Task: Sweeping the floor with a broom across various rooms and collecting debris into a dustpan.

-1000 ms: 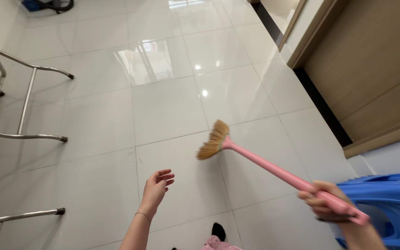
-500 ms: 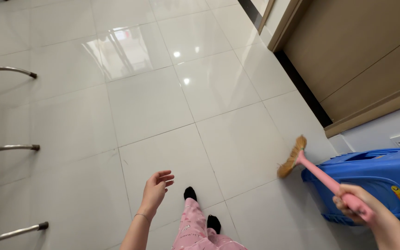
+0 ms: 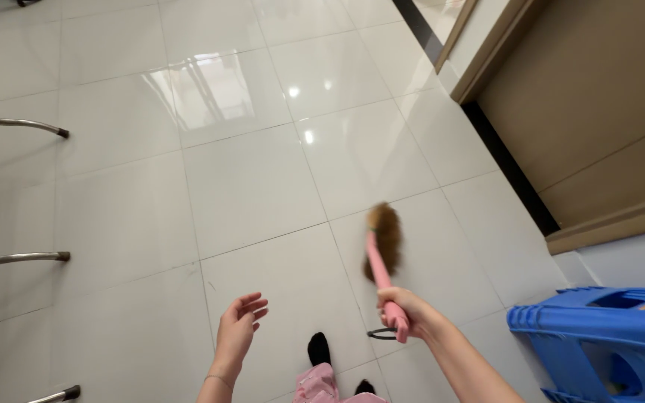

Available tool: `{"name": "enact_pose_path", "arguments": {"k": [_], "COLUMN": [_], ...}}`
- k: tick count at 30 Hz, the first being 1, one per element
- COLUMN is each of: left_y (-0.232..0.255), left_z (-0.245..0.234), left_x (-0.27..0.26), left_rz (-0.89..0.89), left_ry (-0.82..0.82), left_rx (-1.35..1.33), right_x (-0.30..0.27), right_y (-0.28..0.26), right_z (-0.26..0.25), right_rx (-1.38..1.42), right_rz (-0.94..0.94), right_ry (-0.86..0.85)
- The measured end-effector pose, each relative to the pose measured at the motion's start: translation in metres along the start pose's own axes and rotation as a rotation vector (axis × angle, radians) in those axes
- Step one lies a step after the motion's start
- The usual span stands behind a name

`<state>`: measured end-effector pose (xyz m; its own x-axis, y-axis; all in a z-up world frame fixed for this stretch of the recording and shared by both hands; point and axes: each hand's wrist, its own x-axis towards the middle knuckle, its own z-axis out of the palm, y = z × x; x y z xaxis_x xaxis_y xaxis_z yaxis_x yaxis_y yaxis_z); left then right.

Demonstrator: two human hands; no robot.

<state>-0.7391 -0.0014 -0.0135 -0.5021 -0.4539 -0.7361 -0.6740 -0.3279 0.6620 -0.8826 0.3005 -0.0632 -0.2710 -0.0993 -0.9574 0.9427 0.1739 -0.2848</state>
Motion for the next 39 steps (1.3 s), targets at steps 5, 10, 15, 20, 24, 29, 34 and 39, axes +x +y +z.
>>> {"name": "enact_pose_path", "arguments": {"k": [5,10,15,20,24,29,34,39], "left_y": [0.007,0.035,0.05,0.08,0.118,0.152,0.165,0.15], "left_z": [-0.007,0.006,0.056,0.146,0.229,0.318,0.36,0.353], "left_x": [0.013,0.013,0.033,0.045,0.034,0.031,0.025,0.027], "left_rz": [-0.022,-0.021,-0.003,0.039,0.071,0.125,0.137,0.175], "left_ry": [0.012,-0.003,-0.085,-0.164,-0.215,-0.264,-0.234,-0.141], "left_rx": [0.014,0.031,0.099,0.151,0.193,0.204,0.119,0.044], "right_x": [0.036,0.036,-0.007,-0.027,-0.036,-0.011,0.096,0.074], "right_y": [-0.048,-0.064,-0.017,0.033,0.022,-0.035,-0.096,-0.205], "right_z": [0.001,-0.092,-0.233,-0.395,-0.487,-0.55,-0.671,-0.521], "right_rx": [0.129,0.448,0.532,0.515,0.322,0.238,0.434,0.339], "right_rz": [-0.012,0.002,-0.05,0.037,-0.013,-0.103,-0.133,-0.275], "right_ry": [-0.179,-0.757,-0.702,-0.67,-0.115,0.329,-0.054,-0.007]}}
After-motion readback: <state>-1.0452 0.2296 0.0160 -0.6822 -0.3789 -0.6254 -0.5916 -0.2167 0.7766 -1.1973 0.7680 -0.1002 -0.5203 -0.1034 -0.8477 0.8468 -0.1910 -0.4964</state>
